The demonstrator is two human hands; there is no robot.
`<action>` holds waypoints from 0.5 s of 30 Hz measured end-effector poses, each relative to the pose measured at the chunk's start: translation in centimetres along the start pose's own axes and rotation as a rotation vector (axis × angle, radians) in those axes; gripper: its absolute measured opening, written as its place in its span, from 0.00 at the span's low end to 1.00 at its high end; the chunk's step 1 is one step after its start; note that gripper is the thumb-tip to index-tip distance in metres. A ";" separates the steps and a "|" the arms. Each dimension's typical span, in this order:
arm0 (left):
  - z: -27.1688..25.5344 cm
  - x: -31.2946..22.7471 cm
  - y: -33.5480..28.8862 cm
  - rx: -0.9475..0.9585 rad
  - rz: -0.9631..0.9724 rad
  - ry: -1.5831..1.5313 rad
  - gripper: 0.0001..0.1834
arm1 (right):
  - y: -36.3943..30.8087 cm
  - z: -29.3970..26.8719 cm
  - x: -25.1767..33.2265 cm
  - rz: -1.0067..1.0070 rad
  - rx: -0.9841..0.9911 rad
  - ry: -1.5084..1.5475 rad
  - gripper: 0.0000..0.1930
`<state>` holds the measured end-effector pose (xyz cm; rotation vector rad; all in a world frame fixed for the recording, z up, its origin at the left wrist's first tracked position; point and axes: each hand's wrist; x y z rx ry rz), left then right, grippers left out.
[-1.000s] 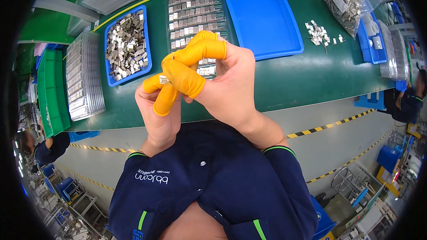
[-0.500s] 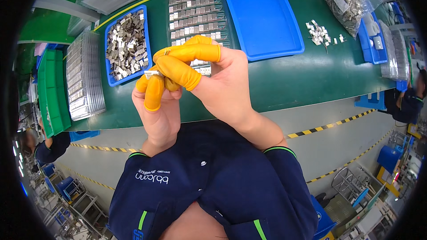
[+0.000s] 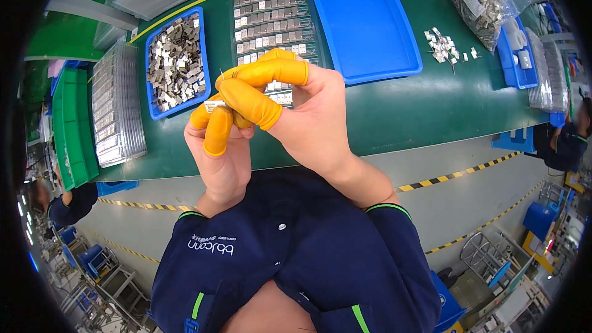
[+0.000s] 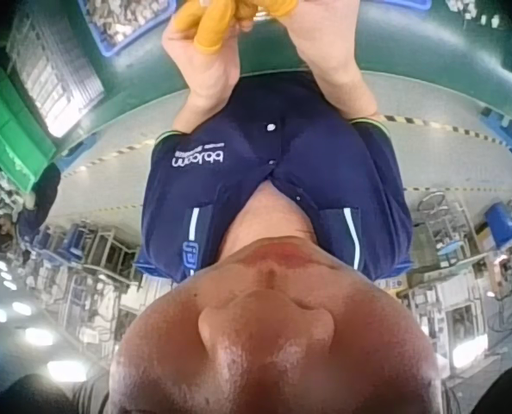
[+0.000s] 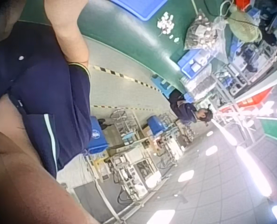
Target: The person picks small white rectangular components from a blue bin and places them into a clear plastic tray with multiple compartments. They handle the items one by one, wearing yellow finger cots, and arrange them in rows within the tray. The person then stacks the filled trays together.
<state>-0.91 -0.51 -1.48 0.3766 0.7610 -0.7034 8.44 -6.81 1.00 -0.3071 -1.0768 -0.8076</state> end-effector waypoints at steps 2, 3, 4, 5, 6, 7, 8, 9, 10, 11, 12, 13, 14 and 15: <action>0.1 -0.1 -0.1 0.006 0.000 0.000 0.11 | 0.0 -0.1 -0.2 -0.017 0.007 0.019 0.06; 0.1 -0.1 -0.1 0.007 0.011 0.001 0.11 | 0.0 -0.1 -0.2 -0.012 0.009 0.025 0.06; 0.1 -0.1 -0.1 0.008 0.023 0.002 0.11 | 0.0 -0.1 -0.2 -0.006 0.012 0.031 0.07; 0.2 -0.1 -0.1 0.009 0.035 0.003 0.11 | 0.0 -0.1 -0.2 -0.001 0.014 0.037 0.07; 0.2 -0.1 -0.2 0.003 0.039 0.003 0.11 | 0.0 0.0 -0.2 -0.001 0.015 0.041 0.07; 0.3 0.0 -0.2 0.001 0.039 0.003 0.12 | 0.0 -0.1 -0.1 -0.005 0.011 0.043 0.07; 0.5 0.0 -0.2 0.001 0.038 0.002 0.12 | -0.1 -0.3 0.0 -0.009 0.005 0.045 0.07; 0.5 0.0 -0.2 -0.005 0.032 0.026 0.12 | 0.0 -0.3 0.0 -0.016 0.009 0.046 0.07; 0.4 0.2 0.0 -0.004 0.021 0.041 0.12 | 0.1 -0.5 0.0 -0.027 0.006 0.036 0.07; 0.6 0.4 0.2 0.012 0.007 0.039 0.12 | 0.4 -0.9 0.3 -0.050 -0.003 0.008 0.07; 0.8 0.4 0.4 0.000 0.001 0.109 0.13 | 0.8 -1.9 0.1 -0.115 0.006 -0.031 0.06; 0.4 0.2 0.5 0.012 -0.100 0.206 0.13 | 1.4 -3.4 0.4 -0.148 -0.130 -0.093 0.06; 0.0 0.2 0.6 0.004 -0.115 0.227 0.14 | 2.1 -5.0 1.0 -0.186 -0.261 -0.147 0.06; -0.5 0.5 0.5 -0.006 -0.130 0.248 0.14 | 2.8 -7.0 1.5 -0.223 -0.392 -0.198 0.06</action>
Point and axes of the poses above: each hand's wrist, its own y-axis towards the middle knuckle, its own z-axis out of the palm, x = y × z, and after that the axes turned 2 degrees about -z, right-handed
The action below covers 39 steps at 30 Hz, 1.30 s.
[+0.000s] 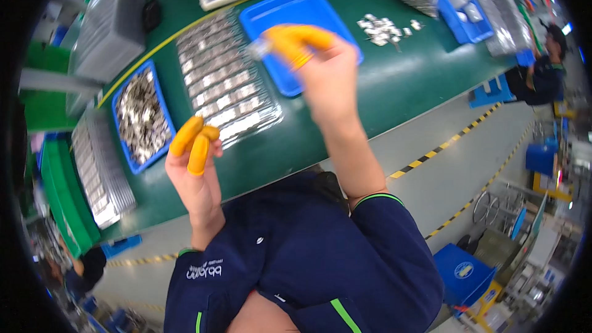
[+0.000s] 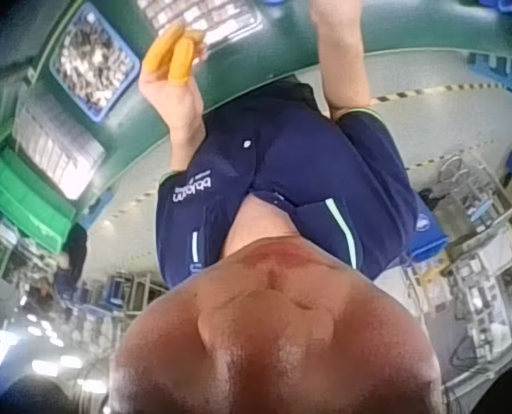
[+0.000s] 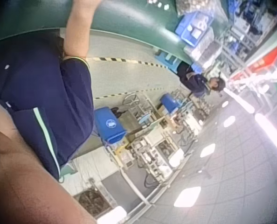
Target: The person picks small white rectangular components from a blue bin and places them into a clear plastic tray with multiple compartments. They handle the items one by one, wearing yellow finger cots, and arrange them in rows within the tray. The person then stacks the filled trays together.
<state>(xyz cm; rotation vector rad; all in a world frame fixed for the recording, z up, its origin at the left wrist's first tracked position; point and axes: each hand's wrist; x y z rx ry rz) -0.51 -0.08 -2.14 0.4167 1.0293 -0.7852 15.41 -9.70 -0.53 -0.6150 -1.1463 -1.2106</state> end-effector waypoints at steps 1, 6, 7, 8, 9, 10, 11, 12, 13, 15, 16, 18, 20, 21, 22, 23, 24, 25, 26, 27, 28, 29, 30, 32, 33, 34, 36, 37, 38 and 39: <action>-0.7 0.5 0.0 0.015 -0.016 0.044 0.13 | 1.9 -3.0 -0.7 -0.126 -0.163 -0.157 0.06; -3.2 2.1 -0.4 0.025 -0.103 0.198 0.12 | 11.8 -23.7 -5.1 -0.340 -0.795 -0.830 0.11; -3.5 2.4 -0.5 0.032 -0.119 0.214 0.12 | 12.4 -26.0 -5.1 -0.281 -0.792 -0.964 0.12; -3.7 2.6 -0.6 0.026 -0.129 0.226 0.11 | 12.7 -26.5 -4.8 -0.217 -0.782 -1.094 0.12; -3.7 2.7 -0.7 0.020 -0.139 0.238 0.11 | 13.0 -26.8 -4.7 -0.217 -0.751 -1.250 0.13; -3.9 2.7 -0.8 0.009 -0.146 0.255 0.11 | 12.8 -26.1 -4.6 -0.214 -0.713 -1.400 0.14; -3.9 2.8 -0.9 0.002 -0.148 0.253 0.11 | 12.7 -25.5 -4.5 -0.211 -0.672 -1.551 0.14; -4.0 2.9 -0.9 -0.002 -0.151 0.249 0.11 | 12.8 -24.6 -4.7 -0.307 -0.627 -1.608 0.15; -4.0 2.9 -0.9 -0.002 -0.159 0.245 0.11 | 12.7 -23.8 -4.9 -0.400 -0.585 -1.666 0.16; -3.9 3.0 -0.8 0.007 -0.172 0.241 0.11 | 13.5 -23.5 -5.7 -0.434 -0.412 -1.571 0.15; -4.0 3.0 -0.8 0.010 -0.179 0.248 0.11 | 13.4 -21.7 -6.0 -0.394 -0.328 -1.451 0.12; -4.0 2.9 -0.7 0.018 -0.188 0.256 0.11 | 13.6 -20.3 -6.6 -0.330 -0.160 -1.638 0.09; -4.0 2.7 -0.8 0.016 -0.195 0.266 0.11 | 13.9 -20.4 -7.2 -0.236 -0.135 -1.691 0.09; -4.0 2.6 -0.6 0.021 -0.185 0.264 0.11 | 14.1 -20.5 -7.4 -0.189 -0.123 -1.717 0.08; -4.1 2.6 -0.7 0.013 -0.177 0.262 0.11 | 13.9 -19.9 -7.4 -0.189 -0.123 -1.723 0.08; -4.1 2.6 -0.7 0.004 -0.169 0.260 0.11 | 13.6 -19.2 -7.1 -0.190 -0.123 -1.730 0.08; -4.2 2.5 -0.7 -0.004 -0.161 0.265 0.11 | 13.5 -18.6 -7.1 -0.191 -0.122 -1.737 0.08; -4.2 2.5 -0.7 -0.007 -0.158 0.266 0.12 | 13.4 -18.7 -7.2 -0.169 -0.132 -1.679 0.07; -4.3 2.6 -0.8 -0.013 -0.155 0.259 0.12 | 13.6 -19.2 -7.6 -0.140 -0.149 -1.597 0.07; -4.7 2.7 -0.6 0.004 -0.157 0.249 0.12 | 13.9 -20.3 -8.4 -0.110 -0.164 -1.516 0.06; -5.0 2.8 -0.5 0.001 -0.157 0.233 0.12 | 14.6 -20.9 -8.8 -0.084 -0.157 -1.438 0.06; -5.4 2.7 -0.2 -0.020 -0.139 0.251 0.12 | 14.2 -20.4 -8.2 -0.271 -0.128 -1.519 0.07; -5.4 2.4 0.0 -0.048 -0.122 0.258 0.11 | 14.4 -20.9 -7.8 -0.369 -0.177 -1.665 0.07; -5.6 1.7 0.6 -0.086 -0.092 0.238 0.12 | 13.7 -19.1 -5.5 -0.552 -0.303 -1.565 0.07; -5.8 1.5 0.7 -0.093 -0.087 0.233 0.12 | 13.0 -16.9 -4.2 -0.617 -0.272 -1.382 0.06; -5.9 1.3 0.9 -0.093 -0.085 0.225 0.12 | 12.4 -15.2 -3.1 -0.623 -0.203 -1.259 0.07; -5.3 0.9 1.3 -0.050 -0.103 0.202 0.14 | 10.3 -10.4 -1.6 -0.525 0.007 -0.915 0.08; -5.1 0.8 1.5 0.010 -0.087 0.215 0.15 | 8.6 -7.4 -1.0 -0.440 0.126 -0.723 0.08; -5.0 0.7 1.8 0.074 -0.072 0.230 0.15 | 6.9 -4.6 -0.5 -0.352 0.238 -0.531 0.09; -4.7 0.3 2.2 0.105 -0.074 0.237 0.15 | 5.1 -2.0 0.2 -0.300 0.319 -0.442 0.09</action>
Point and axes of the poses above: each hand's wrist, its own y-axis towards the middle knuckle, its own z-axis out of the palm, x = y × z, and after that the axes turned 2 degrees about -z, right-handed
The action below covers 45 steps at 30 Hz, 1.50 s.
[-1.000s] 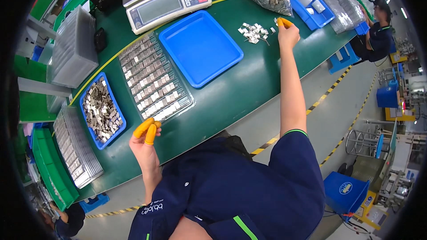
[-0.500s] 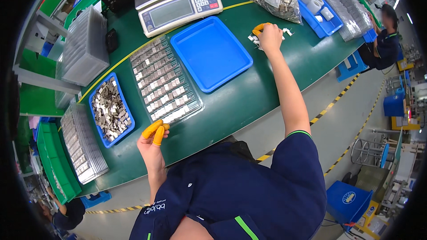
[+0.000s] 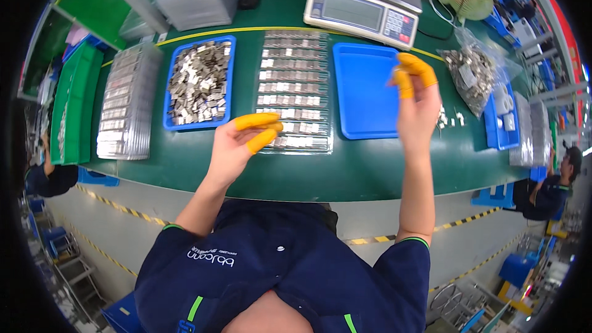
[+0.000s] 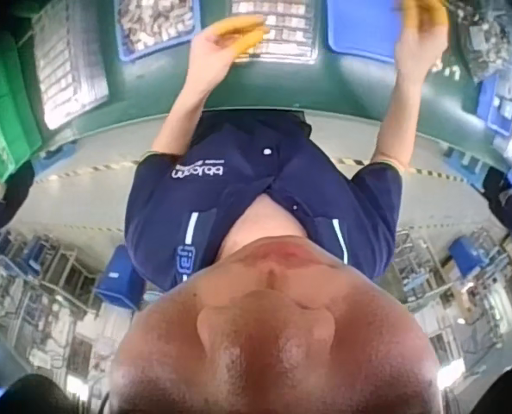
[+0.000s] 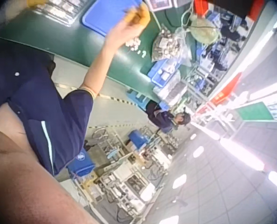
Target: The person picks small white rectangular components from a blue bin and places them into a clear plastic tray with multiple compartments. They handle the items one by one, wearing yellow finger cots, and arrange them in rows within the tray. The person then stacks the filled trays together.
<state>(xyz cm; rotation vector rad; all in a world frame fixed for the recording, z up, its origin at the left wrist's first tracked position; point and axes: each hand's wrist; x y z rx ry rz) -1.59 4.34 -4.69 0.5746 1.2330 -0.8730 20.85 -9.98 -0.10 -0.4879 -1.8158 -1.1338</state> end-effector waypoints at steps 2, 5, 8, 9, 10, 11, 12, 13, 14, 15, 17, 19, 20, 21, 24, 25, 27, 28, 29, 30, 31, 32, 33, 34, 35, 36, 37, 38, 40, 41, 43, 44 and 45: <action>0.2 -1.9 0.6 0.068 0.003 0.022 0.16 | -1.3 3.9 3.2 0.035 0.124 0.178 0.12; -0.2 -4.5 1.0 0.102 0.052 -0.027 0.17 | -2.3 7.7 5.2 -0.087 0.289 0.146 0.16; -1.2 -5.5 0.4 0.048 0.083 -0.093 0.16 | -2.5 9.7 6.1 -0.120 0.351 0.066 0.11; -1.6 -5.6 0.1 0.028 0.093 -0.108 0.15 | -2.4 10.2 6.2 -0.230 0.341 0.022 0.11; -1.8 -5.5 0.0 0.025 0.132 -0.140 0.15 | -2.4 10.6 6.2 -0.337 0.329 -0.029 0.11; -2.2 -5.6 -0.2 0.018 0.122 -0.146 0.15 | -2.3 10.9 6.2 -0.442 0.316 -0.080 0.11; -2.6 -5.8 -0.4 0.013 0.112 -0.153 0.15 | -2.5 11.5 6.6 -0.441 0.280 -0.062 0.12; -3.0 -5.9 -0.5 0.012 0.102 -0.159 0.15 | -2.6 11.9 6.7 -0.450 0.287 -0.076 0.12; -3.3 -5.8 -0.7 -0.014 0.132 -0.195 0.15 | -2.7 12.3 6.8 -0.457 0.293 -0.092 0.12; -3.6 -5.7 -0.8 -0.025 0.137 -0.211 0.15 | -2.8 12.7 6.7 -0.464 0.298 -0.108 0.12; -3.8 -5.3 -1.2 -0.052 0.139 -0.257 0.15 | -3.3 13.1 6.8 -0.444 0.346 -0.126 0.11; -4.0 -5.0 -1.2 -0.070 0.134 -0.276 0.15 | -3.3 13.6 7.1 -0.467 0.388 -0.146 0.11; -4.1 -4.9 -1.0 -0.079 0.125 -0.314 0.15 | -3.3 13.4 6.4 -0.505 0.474 -0.170 0.14; -4.1 -4.9 -0.8 -0.088 0.115 -0.351 0.15 | -3.6 13.5 6.2 -0.452 0.491 -0.101 0.16; -4.4 -4.7 -0.5 -0.082 0.112 -0.404 0.13 | -4.4 14.2 6.3 -0.367 0.455 -0.033 0.23; -4.4 -4.5 -0.7 -0.083 0.100 -0.433 0.13 | -4.9 14.8 6.5 -0.326 0.355 -0.004 0.23; -4.3 -4.8 -0.7 -0.108 0.103 -0.508 0.14 | -5.4 16.1 6.6 -0.244 0.155 0.049 0.22; -4.2 -5.2 -0.5 -0.121 0.125 -0.494 0.15 | -5.7 16.2 6.3 -0.200 0.100 0.118 0.19; -4.0 -5.5 -0.5 -0.134 0.146 -0.479 0.16 | -6.1 16.2 6.1 -0.182 0.097 0.152 0.18; -3.8 -5.5 -0.8 -0.141 0.136 -0.494 0.16 | -6.5 16.1 5.9 -0.164 0.094 0.185 0.17; -3.7 -5.7 -0.8 -0.142 0.134 -0.506 0.16 | -6.6 16.1 5.8 -0.155 0.083 0.220 0.16; -3.6 -5.7 -0.8 -0.141 0.131 -0.518 0.16 | -6.5 16.3 6.2 -0.147 0.077 0.236 0.14; -3.7 -5.7 -0.9 -0.136 0.146 -0.511 0.15 | -6.4 16.4 6.3 -0.150 0.080 0.244 0.14; -3.7 -5.5 -1.1 -0.129 0.160 -0.507 0.14 | -6.3 16.4 6.4 -0.154 0.080 0.249 0.13; -3.7 -5.4 -1.2 -0.121 0.174 -0.502 0.13 | -6.3 16.4 6.4 -0.157 0.080 0.253 0.13; -3.6 -5.3 -1.2 -0.113 0.176 -0.505 0.13 | -6.3 16.3 6.5 -0.152 0.092 0.264 0.12; -3.5 -5.2 -1.4 -0.108 0.177 -0.504 0.12 | -6.4 16.3 6.5 -0.145 0.102 0.279 0.11; -3.5 -5.0 -1.4 -0.103 0.179 -0.502 0.12 | -6.5 16.3 6.5 -0.138 0.112 0.296 0.11; -3.5 -4.9 -1.6 -0.107 0.196 -0.466 0.11 | -6.6 16.2 6.6 -0.007 0.127 0.434 0.10; -3.5 -4.9 -1.6 -0.109 0.203 -0.448 0.11 | -6.7 16.2 6.7 0.061 0.133 0.504 0.10; -3.7 -4.8 -1.6 -0.117 0.236 -0.368 0.10 | -6.6 15.8 7.3 0.165 0.201 0.607 0.09; -3.8 -4.7 -1.8 -0.122 0.248 -0.330 0.10 | -6.6 15.6 7.5 0.212 0.233 0.639 0.09; -3.7 -4.6 -2.3 -0.122 0.236 -0.326 0.10 | -6.8 15.5 7.6 0.258 0.265 0.672 0.09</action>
Point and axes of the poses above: each hand's wrist, its own y-axis towards the middle knuckle, its own z-axis out of the palm, x = y × z, and after that the axes turned 2 degrees about -z, right-handed
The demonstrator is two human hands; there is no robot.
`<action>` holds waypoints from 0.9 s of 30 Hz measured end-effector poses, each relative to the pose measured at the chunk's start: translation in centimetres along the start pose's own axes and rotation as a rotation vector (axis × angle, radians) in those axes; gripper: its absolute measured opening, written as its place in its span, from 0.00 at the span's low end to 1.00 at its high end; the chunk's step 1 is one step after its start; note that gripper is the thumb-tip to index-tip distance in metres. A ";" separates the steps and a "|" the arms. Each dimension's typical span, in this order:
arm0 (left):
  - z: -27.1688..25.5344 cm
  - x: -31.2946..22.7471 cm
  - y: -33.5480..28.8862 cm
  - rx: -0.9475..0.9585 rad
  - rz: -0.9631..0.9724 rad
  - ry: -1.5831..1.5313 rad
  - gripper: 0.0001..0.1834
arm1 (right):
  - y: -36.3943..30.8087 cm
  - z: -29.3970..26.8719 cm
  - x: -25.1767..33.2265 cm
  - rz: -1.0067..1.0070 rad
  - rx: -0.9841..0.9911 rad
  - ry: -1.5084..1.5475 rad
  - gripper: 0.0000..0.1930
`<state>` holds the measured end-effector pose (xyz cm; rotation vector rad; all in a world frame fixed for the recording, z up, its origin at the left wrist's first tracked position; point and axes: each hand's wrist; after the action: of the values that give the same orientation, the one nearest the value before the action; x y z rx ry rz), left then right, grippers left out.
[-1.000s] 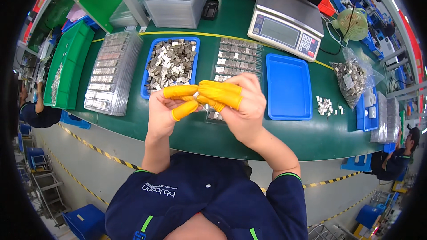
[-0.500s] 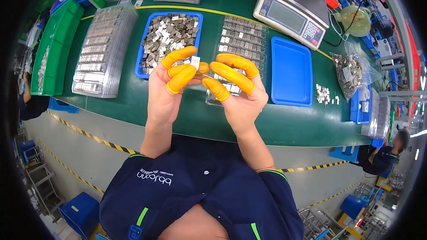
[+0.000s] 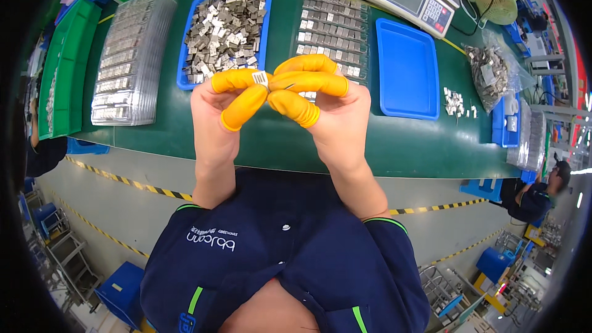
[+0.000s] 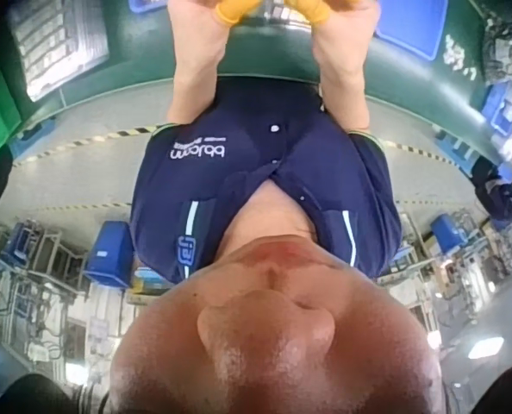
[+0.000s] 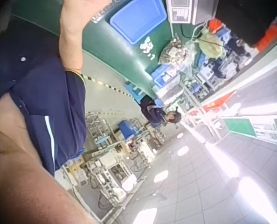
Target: The person picks small white rectangular components from a blue bin and places them into a clear plastic tray with multiple compartments. They handle the items one by one, wearing yellow finger cots, and arrange them in rows within the tray. The person then stacks the filled trays together.
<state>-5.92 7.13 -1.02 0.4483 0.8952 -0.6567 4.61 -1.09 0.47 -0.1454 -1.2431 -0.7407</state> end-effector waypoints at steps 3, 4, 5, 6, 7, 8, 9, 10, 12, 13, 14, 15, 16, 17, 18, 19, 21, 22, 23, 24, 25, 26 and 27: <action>0.3 0.0 -0.3 0.018 -0.026 -0.037 0.09 | -0.3 0.1 0.4 0.006 -0.029 -0.002 0.07; 0.2 0.0 -0.3 0.021 -0.052 -0.079 0.09 | -0.3 0.2 0.5 0.002 -0.038 -0.007 0.07; 0.3 0.1 -0.4 0.024 -0.079 -0.120 0.10 | -0.4 0.2 0.7 0.009 -0.052 -0.003 0.07; 0.4 0.2 -0.5 0.032 -0.087 -0.133 0.09 | -0.5 0.2 0.8 0.016 -0.067 0.001 0.06; 0.4 0.2 -0.5 0.043 -0.094 -0.146 0.09 | -0.5 0.2 1.0 0.020 -0.081 0.005 0.06; 0.5 0.2 -0.6 0.053 -0.101 -0.158 0.09 | -0.6 0.2 1.1 0.036 -0.073 0.021 0.06; 0.6 0.1 -0.7 0.076 -0.120 -0.190 0.09 | -0.7 0.1 1.2 0.052 -0.064 0.037 0.06; 0.8 0.1 -0.8 0.097 -0.137 -0.219 0.09 | -0.7 0.1 1.3 0.069 -0.055 0.056 0.05; 0.9 0.1 -1.0 0.134 -0.189 -0.276 0.08 | -0.9 -0.1 1.6 0.040 -0.028 -0.017 0.06; 0.8 0.1 -1.1 0.150 -0.222 -0.303 0.08 | -1.0 -0.1 1.7 0.025 -0.014 -0.054 0.06; 0.8 0.1 -1.2 0.165 -0.256 -0.330 0.08 | -1.1 -0.1 1.7 0.020 -0.023 -0.046 0.06; 0.9 0.2 -1.3 0.146 -0.255 -0.365 0.08 | -1.1 0.0 1.7 0.015 -0.031 -0.037 0.06; 1.1 0.3 -1.4 0.126 -0.253 -0.400 0.09 | -1.1 0.2 1.7 0.011 -0.037 -0.029 0.06; 1.3 0.4 -1.5 0.104 -0.251 -0.435 0.09 | -1.1 0.4 1.8 0.030 -0.056 -0.029 0.06; 1.3 0.5 -1.5 0.084 -0.239 -0.444 0.09 | -1.1 0.7 1.8 0.048 -0.074 -0.028 0.06; 1.3 0.5 -1.6 0.066 -0.227 -0.453 0.09 | -1.1 0.8 1.8 0.065 -0.093 -0.027 0.06; 1.4 0.5 -1.6 0.041 -0.220 -0.463 0.09 | -1.2 0.8 1.8 0.092 -0.092 -0.041 0.06; 1.4 0.5 -1.7 0.031 -0.225 -0.465 0.09 | -1.2 0.8 1.8 0.106 -0.091 -0.048 0.06; 1.4 0.5 -1.8 0.021 -0.230 -0.468 0.09 | -1.2 0.8 1.7 0.092 -0.081 -0.039 0.06; 1.4 0.5 -1.9 0.017 -0.232 -0.473 0.09 | -1.2 0.7 1.6 0.078 -0.070 -0.030 0.06; 1.4 0.5 -1.9 0.011 -0.234 -0.478 0.09 | -1.2 0.7 1.5 0.064 -0.059 -0.021 0.06; 1.4 0.5 -2.0 0.006 -0.236 -0.483 0.09 | -1.2 0.8 1.4 0.070 -0.066 -0.012 0.06; 1.4 0.5 -2.0 0.014 -0.230 -0.477 0.09 | -1.2 0.9 1.4 0.075 -0.074 -0.003 0.06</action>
<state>-6.30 4.67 -0.79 0.1865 0.4910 -0.9338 3.41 -2.20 1.72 -0.2522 -1.2071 -0.7214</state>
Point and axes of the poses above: each hand's wrist, its own y-axis towards the middle knuckle, its own z-axis out of the palm, x = y × z, and after that the axes turned 2 degrees about -z, right-handed
